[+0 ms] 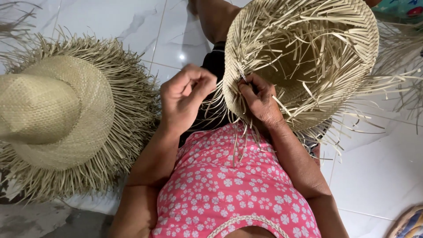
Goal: A person is finishing a handmade straw hat by weaving loose straw strands into the brim.
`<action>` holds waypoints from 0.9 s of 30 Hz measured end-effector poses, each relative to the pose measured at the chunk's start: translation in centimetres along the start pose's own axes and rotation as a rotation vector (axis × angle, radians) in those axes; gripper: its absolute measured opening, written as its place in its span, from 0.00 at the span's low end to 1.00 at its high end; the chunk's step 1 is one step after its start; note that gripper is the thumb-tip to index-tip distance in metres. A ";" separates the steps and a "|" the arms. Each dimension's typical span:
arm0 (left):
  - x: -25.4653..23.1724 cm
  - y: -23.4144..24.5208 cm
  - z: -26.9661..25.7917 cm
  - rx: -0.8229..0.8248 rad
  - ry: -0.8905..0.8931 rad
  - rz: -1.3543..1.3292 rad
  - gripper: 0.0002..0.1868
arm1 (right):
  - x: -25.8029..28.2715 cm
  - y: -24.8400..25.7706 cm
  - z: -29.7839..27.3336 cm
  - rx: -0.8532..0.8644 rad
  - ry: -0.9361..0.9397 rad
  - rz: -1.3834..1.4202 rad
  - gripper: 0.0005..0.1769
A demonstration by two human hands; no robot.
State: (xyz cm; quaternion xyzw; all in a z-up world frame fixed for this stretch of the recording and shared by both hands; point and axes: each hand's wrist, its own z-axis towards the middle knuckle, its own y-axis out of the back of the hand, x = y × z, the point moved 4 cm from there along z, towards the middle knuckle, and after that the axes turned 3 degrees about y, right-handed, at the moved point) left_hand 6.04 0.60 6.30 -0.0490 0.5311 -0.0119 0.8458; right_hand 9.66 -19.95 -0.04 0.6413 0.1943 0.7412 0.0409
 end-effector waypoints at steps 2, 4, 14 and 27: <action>-0.2 -0.2 1.0 0.011 -0.065 0.162 0.05 | 0.1 0.1 -0.1 -0.002 0.002 0.000 0.05; 0.6 -0.6 1.4 0.025 -0.126 0.317 0.09 | 0.0 0.3 0.0 -0.007 -0.002 -0.004 0.05; 5.1 -1.0 0.8 0.015 -0.070 0.626 0.05 | -0.5 0.4 0.1 -0.002 -0.001 -0.005 0.05; 2.9 -0.3 0.3 0.090 0.135 0.064 0.07 | -0.8 0.2 0.2 0.010 -0.009 -0.020 0.05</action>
